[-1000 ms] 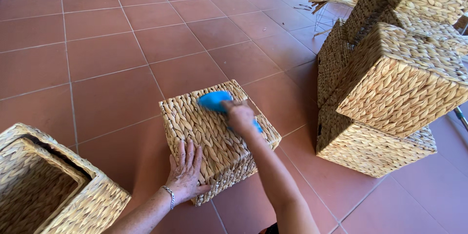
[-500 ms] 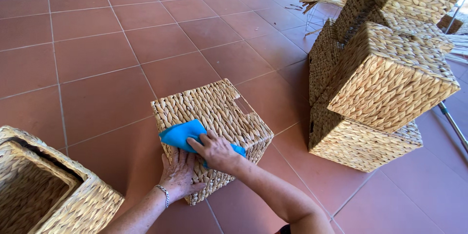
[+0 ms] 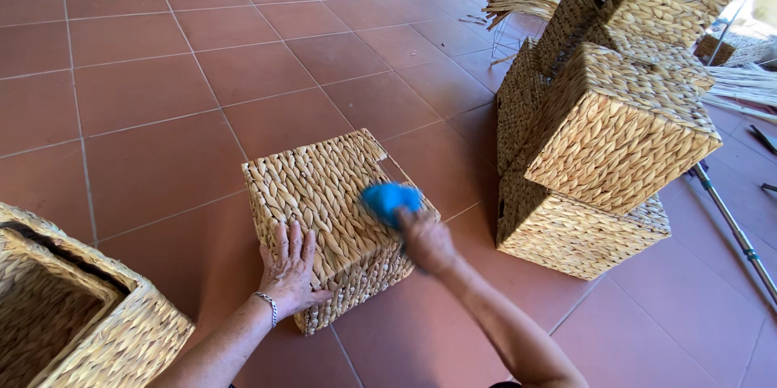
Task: The person wipes the exterior and interior surfaces of woven baskets using a blue cloth. They rotate each basket to clean all sides and then place it next to others on the tiled floor.
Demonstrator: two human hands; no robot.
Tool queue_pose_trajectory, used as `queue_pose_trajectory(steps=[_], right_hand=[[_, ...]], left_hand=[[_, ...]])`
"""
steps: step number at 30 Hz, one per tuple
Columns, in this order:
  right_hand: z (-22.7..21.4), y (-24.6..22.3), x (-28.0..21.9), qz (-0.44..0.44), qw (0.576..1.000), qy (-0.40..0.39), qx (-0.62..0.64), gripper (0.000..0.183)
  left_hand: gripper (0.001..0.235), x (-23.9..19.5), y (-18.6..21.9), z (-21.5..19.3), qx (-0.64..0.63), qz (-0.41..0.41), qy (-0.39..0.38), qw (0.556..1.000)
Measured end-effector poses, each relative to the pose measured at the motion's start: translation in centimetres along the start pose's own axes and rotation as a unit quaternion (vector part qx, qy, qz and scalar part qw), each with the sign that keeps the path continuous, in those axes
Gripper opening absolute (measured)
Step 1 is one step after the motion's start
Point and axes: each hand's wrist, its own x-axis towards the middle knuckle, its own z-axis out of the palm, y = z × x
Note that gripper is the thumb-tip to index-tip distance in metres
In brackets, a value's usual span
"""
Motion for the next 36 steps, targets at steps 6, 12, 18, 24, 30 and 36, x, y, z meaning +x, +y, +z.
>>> queue_pose_trajectory(steps=[6,12,18,24,30,36], right_hand=[[1.3,-3.3,-5.5,-0.298,0.948,0.092,0.057,0.094],[3.8,8.3,-2.0,-0.048,0.986,0.163,-0.004,0.085],[8.1,16.6,1.1,0.202,0.805,0.068,0.554,0.056],[7.0,14.4,1.8,0.124,0.760,-0.052,0.636,0.051],[3.3,9.4,-2.3,-0.029,0.790,-0.264,0.553,0.066],[2.6,10.0,-1.1,0.111,0.773,-0.135,0.610,0.065]], left_hand=[[0.144,-0.2,-0.2,-0.4,-0.004,-0.008,-0.011,1.000],[0.148,0.4,0.3,0.3,-0.048,-0.016,-0.001,0.999],[0.146,2.0,0.7,2.1,-0.036,-0.011,-0.002,0.999],[0.141,2.8,-2.1,2.1,-0.053,0.011,-0.004,0.999],[0.137,0.1,-6.2,-2.3,0.111,-0.060,-0.047,0.991],[0.147,-1.5,-2.9,-2.4,-0.030,0.046,-0.098,0.994]])
